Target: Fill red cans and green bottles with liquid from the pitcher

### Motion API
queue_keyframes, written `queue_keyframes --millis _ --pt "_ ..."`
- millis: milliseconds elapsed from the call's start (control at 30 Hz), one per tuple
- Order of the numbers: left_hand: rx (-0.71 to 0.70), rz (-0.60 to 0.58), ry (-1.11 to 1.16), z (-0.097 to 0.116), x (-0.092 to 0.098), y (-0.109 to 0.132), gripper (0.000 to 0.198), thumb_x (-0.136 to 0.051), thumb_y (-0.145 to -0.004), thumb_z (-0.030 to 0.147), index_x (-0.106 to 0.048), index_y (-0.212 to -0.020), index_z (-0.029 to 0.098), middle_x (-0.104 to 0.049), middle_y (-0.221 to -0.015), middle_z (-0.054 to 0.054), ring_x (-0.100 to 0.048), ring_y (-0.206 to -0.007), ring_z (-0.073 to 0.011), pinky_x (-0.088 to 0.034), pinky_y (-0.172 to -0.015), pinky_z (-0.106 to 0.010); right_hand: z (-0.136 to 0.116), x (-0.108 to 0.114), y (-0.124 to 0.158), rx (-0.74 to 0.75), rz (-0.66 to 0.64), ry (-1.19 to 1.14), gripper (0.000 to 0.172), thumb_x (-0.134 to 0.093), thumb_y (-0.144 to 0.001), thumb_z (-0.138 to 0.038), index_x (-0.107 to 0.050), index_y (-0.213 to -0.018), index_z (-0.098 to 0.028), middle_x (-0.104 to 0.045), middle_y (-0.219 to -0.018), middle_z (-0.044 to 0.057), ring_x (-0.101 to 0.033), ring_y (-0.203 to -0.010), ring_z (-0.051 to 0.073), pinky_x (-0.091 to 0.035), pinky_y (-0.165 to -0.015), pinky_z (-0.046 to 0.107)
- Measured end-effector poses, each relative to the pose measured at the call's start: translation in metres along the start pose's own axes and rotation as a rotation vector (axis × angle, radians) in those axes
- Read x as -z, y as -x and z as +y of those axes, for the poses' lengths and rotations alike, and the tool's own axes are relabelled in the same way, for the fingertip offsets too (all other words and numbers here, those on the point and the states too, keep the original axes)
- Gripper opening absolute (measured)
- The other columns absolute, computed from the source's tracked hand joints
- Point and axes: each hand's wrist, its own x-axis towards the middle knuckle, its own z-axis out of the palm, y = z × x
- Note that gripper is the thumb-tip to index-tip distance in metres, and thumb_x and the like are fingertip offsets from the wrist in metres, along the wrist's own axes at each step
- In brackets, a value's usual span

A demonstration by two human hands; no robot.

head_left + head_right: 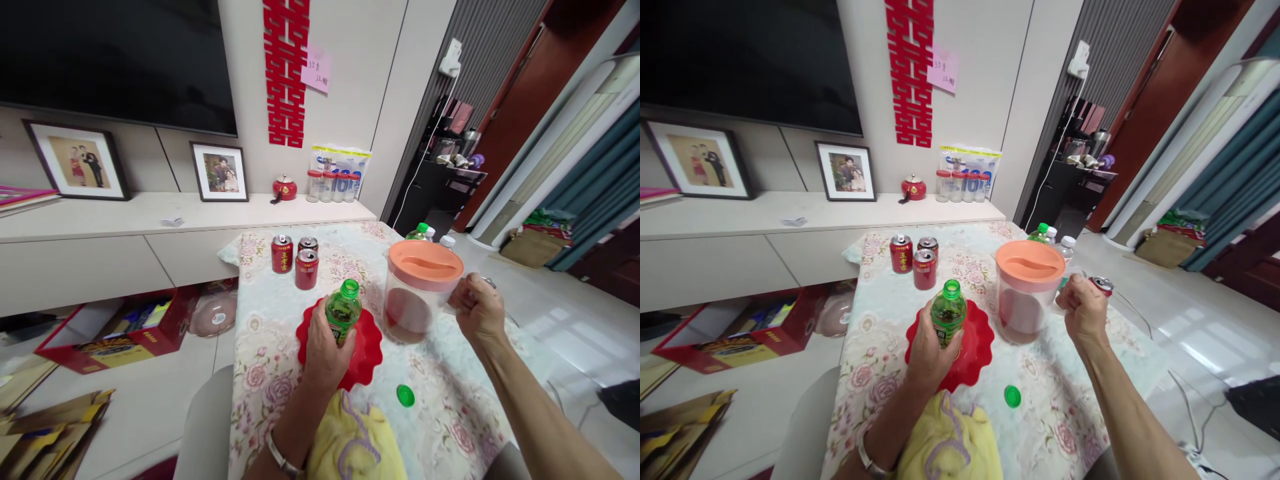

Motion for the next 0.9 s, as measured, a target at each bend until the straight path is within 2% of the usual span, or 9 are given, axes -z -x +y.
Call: queue_keyframes --millis 167,300,433,533,667,800,900 --pt "0.046 -0.007 0.001 0.002 0.002 0.000 0.070 -0.069 -0.086 0.027 -0.044 -0.150 0.015 -0.068 -0.142 -0.023 -0.068 -0.135 -0.0383 -0.057 -0.113 -0.056 0.043 0.011 0.011 0.027 0.102 -0.129 0.044 -0.071 -0.103 -0.046 -0.053 -0.072 -0.020 -0.038 -0.056 -0.014 -0.032 -0.042 0.004 -0.032 -0.041 0.019" --pt "0.066 -0.007 0.023 0.003 0.003 0.000 0.072 -0.071 -0.083 0.025 -0.044 -0.150 0.017 -0.068 -0.144 -0.023 -0.068 -0.136 -0.0384 -0.057 -0.114 -0.056 0.062 0.016 0.019 0.026 0.149 -0.189 0.035 -0.071 -0.104 -0.041 -0.059 -0.080 -0.018 -0.045 -0.060 -0.013 -0.035 -0.043 0.003 -0.033 -0.040 0.018" --pt "0.096 -0.027 0.037 0.005 0.006 -0.002 0.072 -0.071 -0.083 0.025 -0.044 -0.150 0.018 -0.068 -0.144 -0.021 -0.067 -0.137 -0.0373 -0.056 -0.115 -0.055 0.065 0.018 0.025 0.016 0.181 -0.227 0.042 -0.071 -0.103 -0.042 -0.053 -0.073 -0.019 -0.039 -0.057 -0.014 -0.031 -0.042 0.004 -0.031 -0.040 0.018" --pt "0.135 -0.062 0.045 0.008 0.009 -0.003 0.075 -0.072 -0.081 0.025 -0.043 -0.150 0.017 -0.068 -0.145 -0.022 -0.067 -0.138 -0.0379 -0.056 -0.115 -0.056 0.062 0.017 0.028 0.008 0.204 -0.248 0.051 -0.076 -0.098 -0.045 -0.046 -0.065 -0.021 -0.035 -0.053 -0.014 -0.028 -0.041 0.004 -0.026 -0.039 0.019" --pt "0.197 -0.118 0.066 0.012 0.012 -0.005 0.083 -0.070 -0.077 0.020 -0.039 -0.153 0.017 -0.063 -0.152 -0.023 -0.062 -0.144 -0.0377 -0.050 -0.121 -0.057 0.055 0.014 0.031 -0.022 0.224 -0.263 0.058 -0.088 -0.078 -0.052 -0.043 -0.056 -0.021 -0.033 -0.048 -0.012 -0.025 -0.041 0.004 -0.020 -0.039 0.022" --pt "0.273 -0.137 0.126 0.017 0.016 -0.006 0.091 -0.071 -0.074 0.020 -0.033 -0.156 0.017 -0.054 -0.161 -0.024 -0.058 -0.149 -0.0374 -0.047 -0.124 -0.055 0.052 0.017 0.033 -0.067 0.228 -0.262 0.055 -0.093 -0.070 -0.051 -0.050 -0.055 -0.021 -0.039 -0.050 -0.009 -0.030 -0.043 0.005 -0.023 -0.041 0.023" --pt "0.319 -0.151 0.211 0.022 0.018 -0.007 0.096 -0.072 -0.071 0.018 -0.029 -0.157 0.018 -0.057 -0.159 -0.023 -0.061 -0.146 -0.0367 -0.050 -0.121 -0.053 0.052 0.022 0.035 -0.095 0.218 -0.261 0.050 -0.095 -0.067 -0.052 -0.056 -0.058 -0.021 -0.047 -0.053 -0.006 -0.039 -0.048 0.007 -0.029 -0.044 0.024"
